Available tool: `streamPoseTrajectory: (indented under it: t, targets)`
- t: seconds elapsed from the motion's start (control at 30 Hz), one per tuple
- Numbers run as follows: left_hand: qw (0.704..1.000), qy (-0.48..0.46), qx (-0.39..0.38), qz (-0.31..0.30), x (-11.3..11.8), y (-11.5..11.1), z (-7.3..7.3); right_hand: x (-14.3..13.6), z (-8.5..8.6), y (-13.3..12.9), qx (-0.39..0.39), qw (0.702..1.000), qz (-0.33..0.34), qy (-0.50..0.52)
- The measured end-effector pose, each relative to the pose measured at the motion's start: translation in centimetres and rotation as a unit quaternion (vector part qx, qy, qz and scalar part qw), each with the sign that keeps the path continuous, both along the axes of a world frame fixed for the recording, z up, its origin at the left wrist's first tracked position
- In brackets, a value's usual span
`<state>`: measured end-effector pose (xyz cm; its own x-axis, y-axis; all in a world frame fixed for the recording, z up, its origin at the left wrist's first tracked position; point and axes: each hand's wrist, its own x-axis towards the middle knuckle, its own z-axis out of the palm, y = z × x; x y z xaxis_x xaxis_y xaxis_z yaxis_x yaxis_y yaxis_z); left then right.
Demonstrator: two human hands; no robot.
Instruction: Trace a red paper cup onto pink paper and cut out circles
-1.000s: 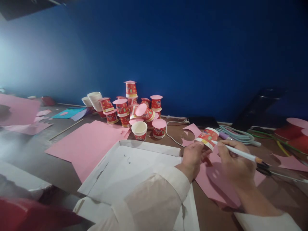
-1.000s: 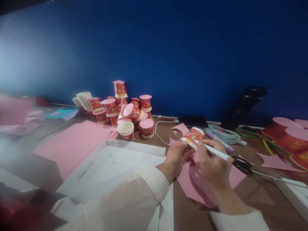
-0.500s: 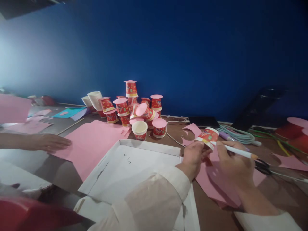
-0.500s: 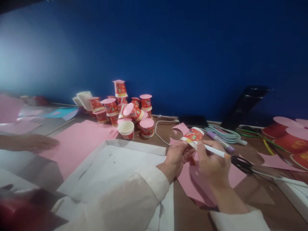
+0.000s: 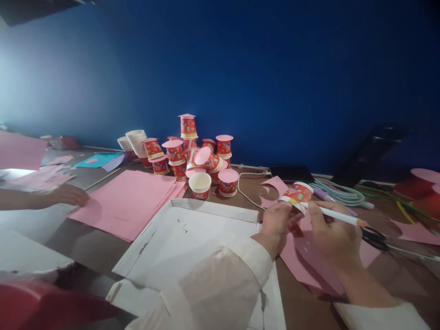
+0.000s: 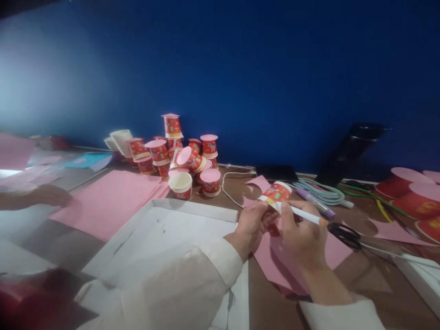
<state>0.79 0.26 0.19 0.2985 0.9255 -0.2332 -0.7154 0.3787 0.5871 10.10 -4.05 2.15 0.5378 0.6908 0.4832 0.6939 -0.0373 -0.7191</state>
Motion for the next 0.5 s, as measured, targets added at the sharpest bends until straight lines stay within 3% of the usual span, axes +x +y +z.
streamPoseTrajectory:
  t: [0.3,0.5]
  targets:
    - [0.999,-0.034,0.017,0.002,-0.05,0.02,-0.3,0.54,-0.5,0.46,0.032,0.997,0.051,-0.044]
    - [1.0,-0.024,0.018,0.009,-0.05,-0.07,-0.11,0.64,-0.79,0.62,0.037,0.997,0.005,-0.067]
